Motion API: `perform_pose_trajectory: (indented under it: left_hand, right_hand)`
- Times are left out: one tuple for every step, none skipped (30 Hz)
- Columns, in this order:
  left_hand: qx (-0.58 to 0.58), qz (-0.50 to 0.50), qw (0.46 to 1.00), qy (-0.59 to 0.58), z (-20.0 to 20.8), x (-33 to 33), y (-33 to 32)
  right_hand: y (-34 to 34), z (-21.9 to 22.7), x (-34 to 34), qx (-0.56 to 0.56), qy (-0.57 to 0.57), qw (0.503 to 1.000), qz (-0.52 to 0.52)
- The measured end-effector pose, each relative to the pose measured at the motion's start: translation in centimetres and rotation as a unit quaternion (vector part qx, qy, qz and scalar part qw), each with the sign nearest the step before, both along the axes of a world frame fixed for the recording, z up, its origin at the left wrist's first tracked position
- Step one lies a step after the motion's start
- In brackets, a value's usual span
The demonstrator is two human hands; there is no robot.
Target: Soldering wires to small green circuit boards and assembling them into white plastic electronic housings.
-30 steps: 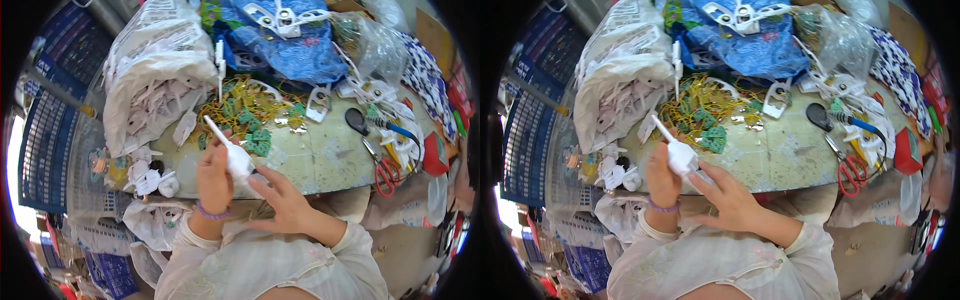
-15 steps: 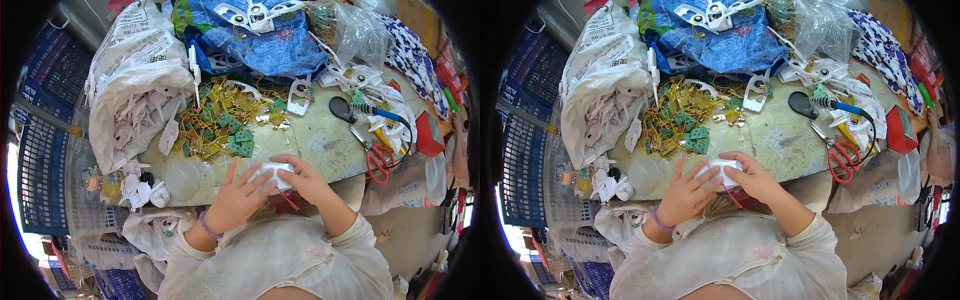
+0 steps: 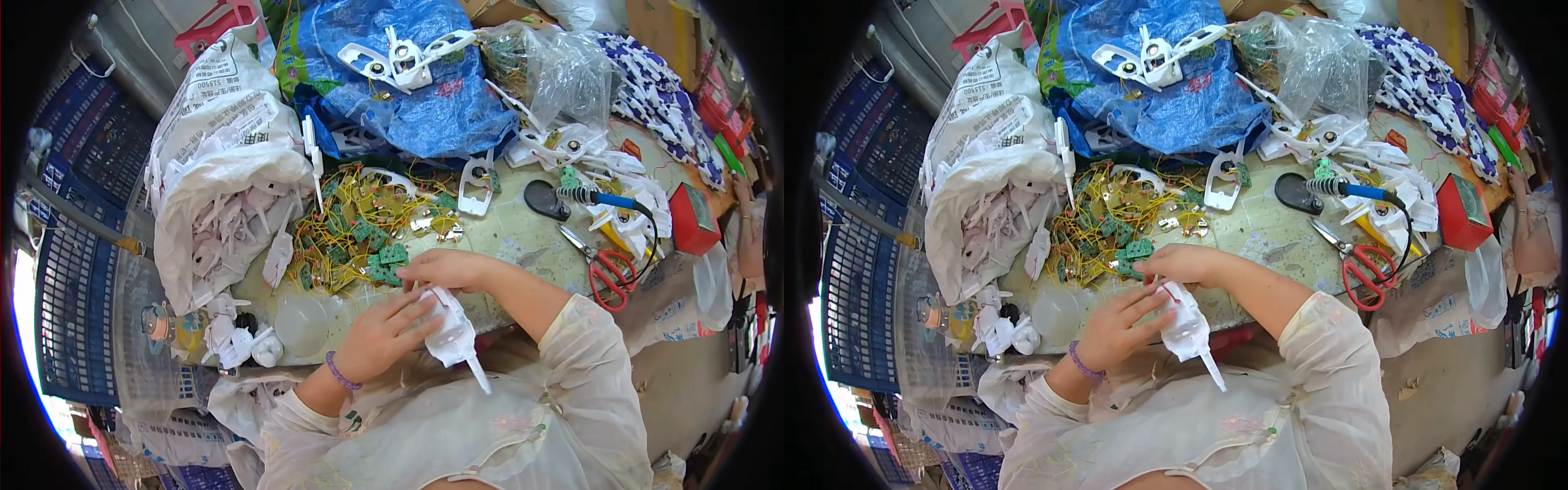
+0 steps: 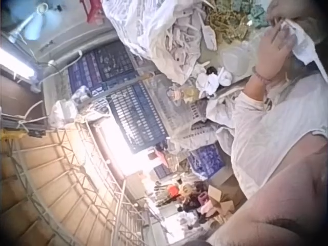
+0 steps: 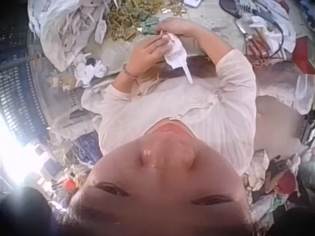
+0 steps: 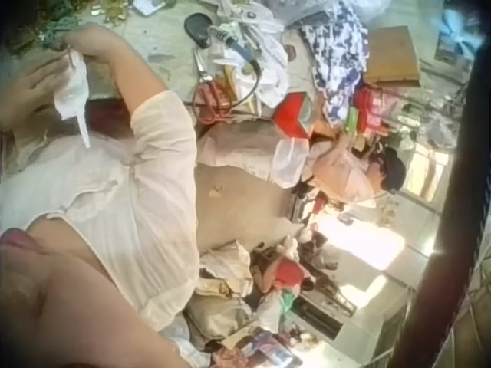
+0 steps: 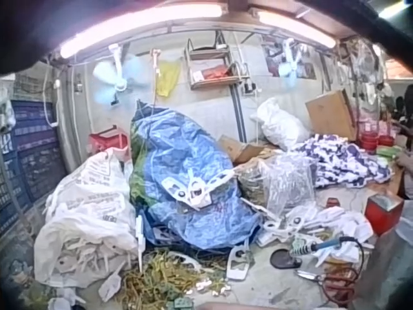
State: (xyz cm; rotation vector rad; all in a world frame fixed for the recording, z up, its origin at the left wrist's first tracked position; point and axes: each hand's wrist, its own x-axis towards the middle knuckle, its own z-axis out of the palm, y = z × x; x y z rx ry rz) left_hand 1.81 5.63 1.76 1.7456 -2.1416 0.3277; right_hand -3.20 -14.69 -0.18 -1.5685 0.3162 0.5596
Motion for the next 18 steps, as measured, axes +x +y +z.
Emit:
perform_pose_trajectory:
  left_hand:
    - [0.007,0.009,1.000,0.021,-0.6,-0.1,0.6]
    - [0.014,0.018,0.999,0.042,-0.9,-0.3,1.1]
    - [0.020,0.034,0.998,0.038,-0.6,-0.8,1.3]
    - [0.016,0.034,0.999,0.037,-1.1,-1.0,1.7]
    - [0.027,0.047,0.997,0.056,-1.6,-1.3,2.2]
    - [0.038,0.059,0.995,0.073,-2.1,-1.6,2.6]
    - [0.021,0.070,0.994,0.084,-2.4,-1.7,3.0]
    - [0.019,0.071,0.994,0.084,-2.7,-1.7,3.3]
    - [0.000,0.081,0.990,0.115,-3.0,-1.7,3.4]
    - [-0.018,0.091,0.985,0.145,-3.3,-1.5,3.3]
    - [-0.020,0.090,0.985,0.147,-3.7,-1.1,3.0]
    - [-0.023,0.085,0.980,0.176,-4.1,-0.8,2.8]
    - [-0.024,0.084,0.974,0.208,-4.5,-0.8,2.9]
    - [-0.022,0.091,0.968,0.233,-4.6,-0.7,2.9]
    - [-0.017,0.097,0.960,0.261,-4.7,-0.4,2.8]
    - [-0.013,0.090,0.956,0.278,-4.6,-0.3,2.7]
    - [-0.015,0.090,0.956,0.278,-4.8,-0.3,2.6]
    - [-0.017,0.089,0.956,0.278,-5.0,-0.1,2.6]
  right_hand:
    - [0.2,1.2,0.2,-0.083,-0.021,0.996,-0.005]
    - [0.1,1.1,0.7,-0.087,-0.022,0.996,-0.006]
    - [-0.1,0.9,1.4,-0.248,-0.117,0.961,0.020]
    - [-0.2,0.9,2.0,-0.401,-0.207,0.891,0.047]
    - [-0.6,1.2,2.7,-0.427,-0.254,0.868,-0.017]
    - [-1.2,2.0,3.9,-0.450,-0.291,0.839,-0.094]
    - [-2.3,2.8,5.4,-0.467,-0.326,0.804,-0.170]
    - [-3.9,3.9,6.9,-0.482,-0.356,0.772,-0.213]
    - [-5.5,4.9,8.4,-0.528,-0.391,0.701,-0.276]
    - [-7.8,5.8,9.7,-0.583,-0.397,0.648,-0.288]
    - [-10.8,5.8,11.1,-0.675,-0.379,0.569,-0.277]
    - [-13.0,6.5,12.0,-0.750,-0.307,0.545,-0.217]
    - [-14.8,6.6,13.1,-0.810,-0.278,0.481,-0.190]
    - [-16.4,6.3,14.0,-0.861,-0.246,0.415,-0.158]
    - [-17.7,6.2,14.8,-0.889,-0.214,0.386,-0.122]
    - [-19.2,6.7,14.9,-0.883,-0.224,0.399,-0.106]
    - [-20.0,7.1,15.2,-0.904,-0.212,0.365,-0.066]
    - [-20.7,7.2,15.3,-0.932,-0.234,0.274,-0.044]
